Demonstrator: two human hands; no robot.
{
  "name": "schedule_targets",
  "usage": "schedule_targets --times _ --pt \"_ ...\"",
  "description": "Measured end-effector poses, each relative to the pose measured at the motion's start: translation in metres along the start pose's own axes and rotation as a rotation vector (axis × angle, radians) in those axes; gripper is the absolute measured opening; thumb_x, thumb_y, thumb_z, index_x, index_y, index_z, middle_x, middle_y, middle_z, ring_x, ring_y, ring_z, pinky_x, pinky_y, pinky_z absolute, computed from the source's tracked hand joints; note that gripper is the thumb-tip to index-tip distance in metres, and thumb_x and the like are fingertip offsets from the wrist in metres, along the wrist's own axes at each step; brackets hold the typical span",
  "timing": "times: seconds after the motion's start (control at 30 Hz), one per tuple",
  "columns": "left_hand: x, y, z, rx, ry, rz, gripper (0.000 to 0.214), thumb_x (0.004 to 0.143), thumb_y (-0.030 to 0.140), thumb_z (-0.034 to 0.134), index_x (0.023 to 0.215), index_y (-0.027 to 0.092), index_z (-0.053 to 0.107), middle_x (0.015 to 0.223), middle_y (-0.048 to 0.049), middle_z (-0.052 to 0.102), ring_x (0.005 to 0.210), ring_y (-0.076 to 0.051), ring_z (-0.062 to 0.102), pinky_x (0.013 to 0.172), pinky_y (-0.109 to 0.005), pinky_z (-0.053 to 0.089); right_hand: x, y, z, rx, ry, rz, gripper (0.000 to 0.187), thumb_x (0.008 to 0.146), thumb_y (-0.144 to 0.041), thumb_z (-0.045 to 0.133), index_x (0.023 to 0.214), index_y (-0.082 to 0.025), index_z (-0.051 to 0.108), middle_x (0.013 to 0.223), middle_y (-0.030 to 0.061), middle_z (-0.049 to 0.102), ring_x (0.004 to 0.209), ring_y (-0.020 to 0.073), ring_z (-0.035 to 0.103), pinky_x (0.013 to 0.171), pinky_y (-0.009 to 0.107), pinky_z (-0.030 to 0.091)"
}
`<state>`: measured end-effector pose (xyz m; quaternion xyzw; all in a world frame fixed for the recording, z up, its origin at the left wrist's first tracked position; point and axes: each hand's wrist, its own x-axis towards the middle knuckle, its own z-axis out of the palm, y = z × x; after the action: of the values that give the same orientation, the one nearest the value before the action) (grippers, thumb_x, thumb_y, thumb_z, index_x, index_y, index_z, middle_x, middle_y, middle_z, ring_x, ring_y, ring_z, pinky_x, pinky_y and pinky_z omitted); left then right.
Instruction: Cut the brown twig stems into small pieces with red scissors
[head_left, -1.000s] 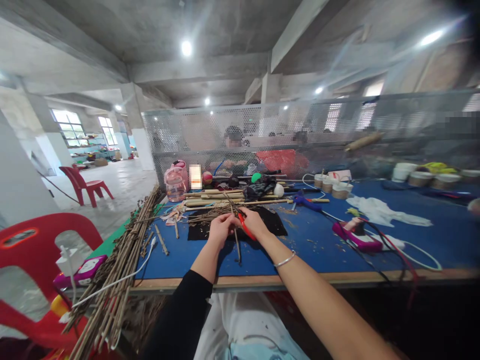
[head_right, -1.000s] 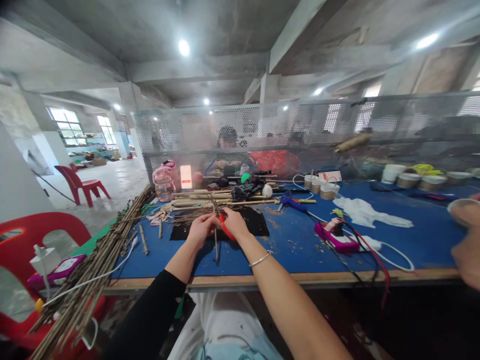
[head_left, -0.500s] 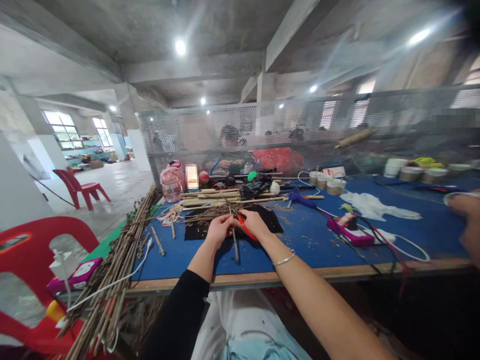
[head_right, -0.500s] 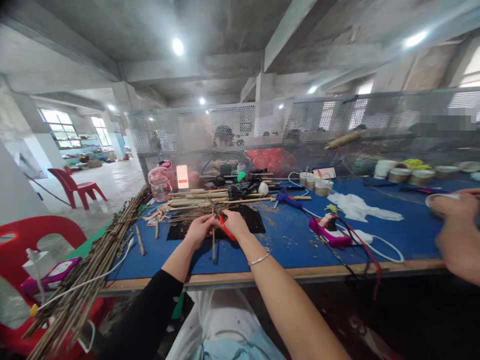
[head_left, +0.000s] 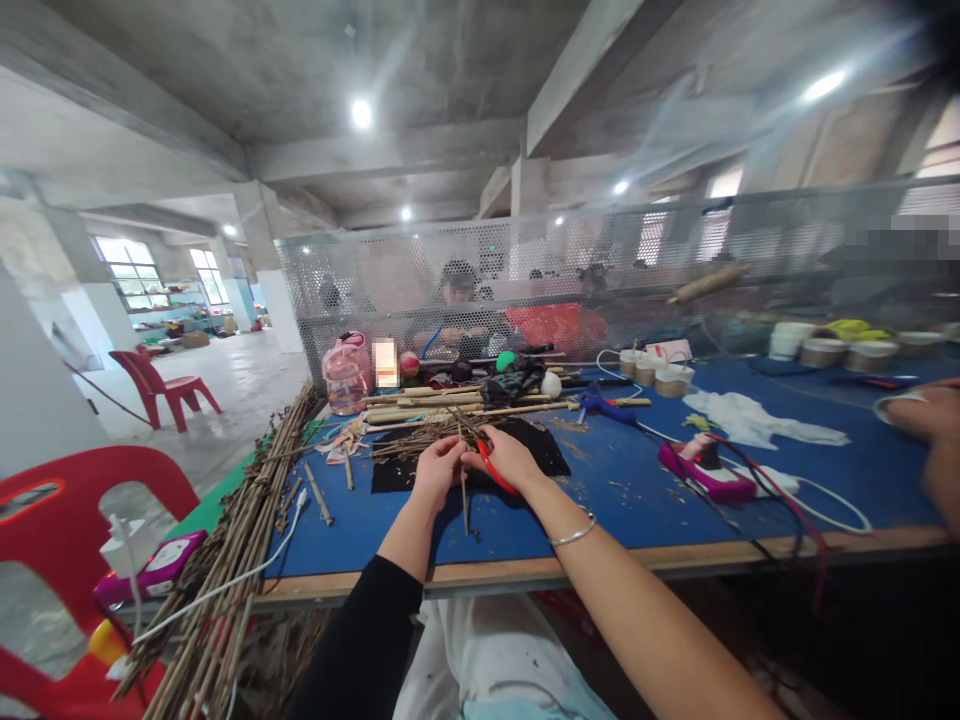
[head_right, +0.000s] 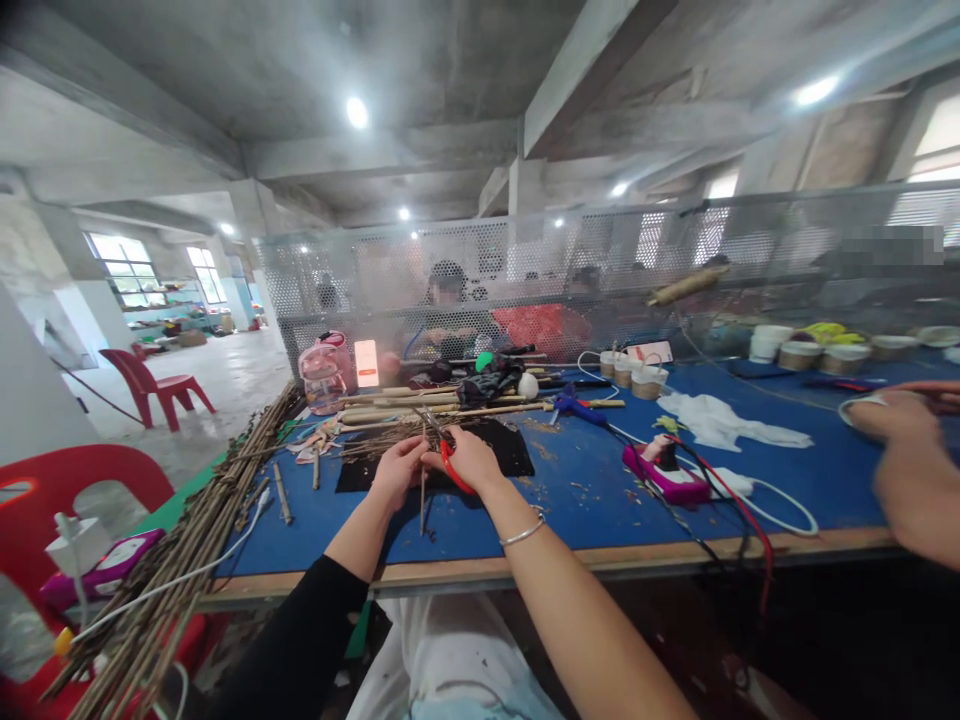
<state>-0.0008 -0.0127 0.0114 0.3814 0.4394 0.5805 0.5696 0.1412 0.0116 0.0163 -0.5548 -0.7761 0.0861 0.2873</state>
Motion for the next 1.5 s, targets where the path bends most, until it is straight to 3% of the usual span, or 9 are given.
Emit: schedule_targets --times 0.3,0.43,0.6,0.87,1.37,1.5 --pt "-0.0014 -0.0013 -0.0004 0.018 -0.083 0.036 0.047 0.051 0.036 0.077 0.090 0.012 0.065 0.060 0.0002 0.058 0.043 -0.005 0.045 0.041 -0.019 0.035 0.0019 0.0020 0.0055 0.061 0.031 -0.082 0.064 0.066 -0.053 0.063 0.118 -0.018 0.049 0.100 0.0099 0.059 0.090 0.0222 0.055 0.075 0.031 0.040" --pt "-0.0012 -0.0015 -0.0006 -0.018 -0.110 0.036 0.049 0.051 0.037 0.077 0.091 0.012 0.064 0.062 -0.0002 0.059 0.045 -0.007 0.048 0.043 -0.020 0.037 0.0009 0.0009 0.0043 0.134 0.042 -0.098 0.057 0.068 -0.050 0.061 0.114 -0.017 0.052 0.093 0.0092 0.062 0.080 0.0193 0.057 0.068 0.028 0.041" --pt "-0.0034 0.0007 0.0005 -0.060 -0.091 0.023 0.049 0.050 0.036 0.078 0.091 0.013 0.063 0.062 0.0001 0.059 0.046 -0.007 0.049 0.044 -0.020 0.038 -0.0022 -0.0018 0.0027 0.281 0.037 -0.116 0.048 0.071 -0.046 0.060 0.109 -0.017 0.055 0.077 0.0049 0.065 0.065 0.0159 0.057 0.060 0.025 0.042" --pt "-0.0039 0.0019 0.0009 -0.064 -0.090 0.040 0.048 0.050 0.036 0.078 0.089 0.013 0.062 0.064 -0.0007 0.060 0.047 -0.008 0.051 0.044 -0.020 0.040 -0.0035 -0.0051 0.0007 0.386 0.051 -0.154 0.046 0.070 -0.046 0.061 0.104 -0.015 0.059 0.083 0.0067 0.067 0.068 0.0164 0.059 0.064 0.025 0.045" --pt "-0.0001 -0.0014 -0.0009 -0.065 -0.049 0.032 0.043 0.056 0.033 0.075 0.091 0.014 0.061 0.063 -0.0006 0.060 0.048 -0.008 0.052 0.045 -0.020 0.042 -0.0035 -0.0055 0.0006 0.345 0.021 -0.137 0.040 0.074 -0.049 0.057 0.099 -0.018 0.062 0.082 0.0052 0.067 0.071 0.0167 0.061 0.065 0.024 0.044" --pt "-0.0004 -0.0020 -0.0016 -0.073 -0.054 0.017 0.042 0.058 0.034 0.074 0.092 0.013 0.060 0.059 0.0004 0.058 0.046 -0.007 0.051 0.046 -0.020 0.042 -0.0035 -0.0050 0.0000 0.241 0.018 -0.092 0.045 0.072 -0.052 0.057 0.104 -0.021 0.058 0.082 0.0053 0.067 0.072 0.0178 0.061 0.063 0.024 0.042"
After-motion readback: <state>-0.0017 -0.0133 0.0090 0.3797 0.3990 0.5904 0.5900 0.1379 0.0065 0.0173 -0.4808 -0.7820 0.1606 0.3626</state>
